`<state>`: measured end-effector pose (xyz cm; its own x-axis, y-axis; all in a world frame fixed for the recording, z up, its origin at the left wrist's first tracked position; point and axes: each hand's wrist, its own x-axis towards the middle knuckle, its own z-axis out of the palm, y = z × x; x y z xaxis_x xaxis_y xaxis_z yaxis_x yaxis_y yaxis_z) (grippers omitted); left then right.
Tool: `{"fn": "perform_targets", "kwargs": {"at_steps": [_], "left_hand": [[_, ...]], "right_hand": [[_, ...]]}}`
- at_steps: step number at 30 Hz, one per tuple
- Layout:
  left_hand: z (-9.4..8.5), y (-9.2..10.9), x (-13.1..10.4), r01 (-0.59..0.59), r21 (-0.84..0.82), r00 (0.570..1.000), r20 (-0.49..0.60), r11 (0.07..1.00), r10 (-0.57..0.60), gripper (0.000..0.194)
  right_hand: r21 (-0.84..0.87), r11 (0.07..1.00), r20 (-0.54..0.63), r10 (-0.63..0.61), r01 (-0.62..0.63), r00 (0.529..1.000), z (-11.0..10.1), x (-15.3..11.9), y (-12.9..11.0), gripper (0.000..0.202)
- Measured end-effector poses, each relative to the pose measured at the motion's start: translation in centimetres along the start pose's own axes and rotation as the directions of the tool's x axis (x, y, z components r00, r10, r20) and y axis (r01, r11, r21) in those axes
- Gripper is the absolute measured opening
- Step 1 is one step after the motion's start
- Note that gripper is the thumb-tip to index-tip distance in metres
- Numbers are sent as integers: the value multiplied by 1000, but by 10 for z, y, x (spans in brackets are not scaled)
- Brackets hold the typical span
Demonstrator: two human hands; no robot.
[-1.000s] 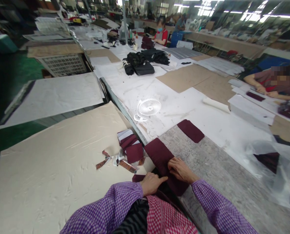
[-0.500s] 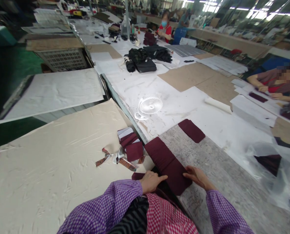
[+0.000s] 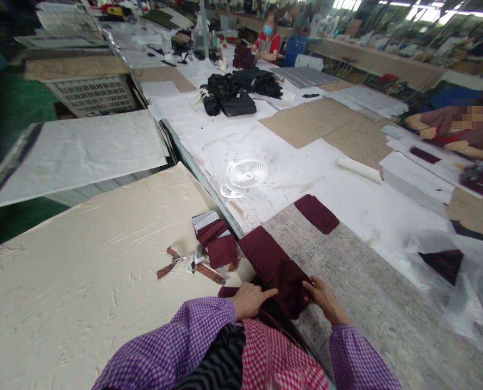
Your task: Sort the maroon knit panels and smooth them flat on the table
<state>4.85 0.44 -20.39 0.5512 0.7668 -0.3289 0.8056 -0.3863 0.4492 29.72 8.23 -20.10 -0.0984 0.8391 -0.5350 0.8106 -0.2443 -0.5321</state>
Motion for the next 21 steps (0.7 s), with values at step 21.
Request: {"fn": "perform_targets", "kwargs": {"at_steps": [21], "left_hand": [[-6, 2, 0, 7, -18, 1000, -3, 1000, -7, 69]], "right_hand": [[-303, 952, -233, -42, -32, 972, 15, -16, 17, 31]]}}
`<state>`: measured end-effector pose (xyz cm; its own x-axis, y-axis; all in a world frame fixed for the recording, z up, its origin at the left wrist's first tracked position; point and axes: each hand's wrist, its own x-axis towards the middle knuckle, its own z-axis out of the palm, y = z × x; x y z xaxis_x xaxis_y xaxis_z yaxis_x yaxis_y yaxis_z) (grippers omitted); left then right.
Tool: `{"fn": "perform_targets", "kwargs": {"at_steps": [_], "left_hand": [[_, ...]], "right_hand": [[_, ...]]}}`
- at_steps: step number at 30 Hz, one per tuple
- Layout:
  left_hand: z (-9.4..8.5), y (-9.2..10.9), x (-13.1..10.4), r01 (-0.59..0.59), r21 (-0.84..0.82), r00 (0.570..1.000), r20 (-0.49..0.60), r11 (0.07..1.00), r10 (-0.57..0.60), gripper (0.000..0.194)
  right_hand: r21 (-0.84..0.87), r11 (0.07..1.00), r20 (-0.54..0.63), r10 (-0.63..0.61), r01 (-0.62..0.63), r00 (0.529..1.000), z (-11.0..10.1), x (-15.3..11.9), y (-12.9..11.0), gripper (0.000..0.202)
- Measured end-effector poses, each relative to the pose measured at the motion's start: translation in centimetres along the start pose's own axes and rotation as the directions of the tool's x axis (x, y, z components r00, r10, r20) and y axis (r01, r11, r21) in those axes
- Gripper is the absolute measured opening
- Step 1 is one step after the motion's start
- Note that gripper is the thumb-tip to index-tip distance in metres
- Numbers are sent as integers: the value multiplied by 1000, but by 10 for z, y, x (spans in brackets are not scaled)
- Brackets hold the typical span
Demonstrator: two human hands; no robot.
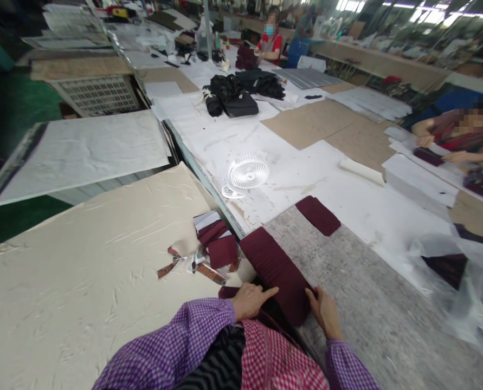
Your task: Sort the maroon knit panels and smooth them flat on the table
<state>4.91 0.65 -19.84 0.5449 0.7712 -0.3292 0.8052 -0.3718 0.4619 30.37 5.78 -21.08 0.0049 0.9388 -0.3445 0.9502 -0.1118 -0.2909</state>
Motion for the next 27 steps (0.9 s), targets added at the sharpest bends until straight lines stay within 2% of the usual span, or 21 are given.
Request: {"fn": "perform_targets", "kwargs": {"at_steps": [7, 11, 13, 15, 17, 20, 24, 27], "left_hand": [[4, -1, -1, 6, 4, 1000, -21, 1000, -6, 70], [6, -1, -1, 11, 9, 1000, -21, 1000, -11, 68], [6, -1, -1, 9, 10, 1000, -24, 1000, -9, 66], [5, 0, -1, 9, 10, 1000, -29, 1000, -9, 66], [4, 1, -1, 15, 12, 999, -34, 1000, -15, 66], [2, 2, -1, 29, 18, 999, -21, 999, -29, 65], [-1, 4, -1, 47, 17, 999, 15, 999, -48, 66], [0, 6, -2, 51, -25, 998, 29, 998, -50, 66]], "right_hand": [[-21, 1000, 12, -23, 23, 1000, 3, -1, 1, 30], [-63, 998, 0, 5, -5, 1000, -4, -9, -3, 32], [-139, 990, -90, -10, -3, 996, -9, -13, -8, 36], [-223, 972, -212, -120, 72, 970, -10, -17, -17, 38], [-265, 942, -280, -281, 207, 918, -2, -18, -29, 38], [-271, 878, -262, -462, 395, 847, 25, -15, -48, 43], [-337, 829, -216, -529, 446, 821, 57, -13, -55, 55], [-363, 834, -250, -517, 416, 818, 64, -18, -43, 58]]}}
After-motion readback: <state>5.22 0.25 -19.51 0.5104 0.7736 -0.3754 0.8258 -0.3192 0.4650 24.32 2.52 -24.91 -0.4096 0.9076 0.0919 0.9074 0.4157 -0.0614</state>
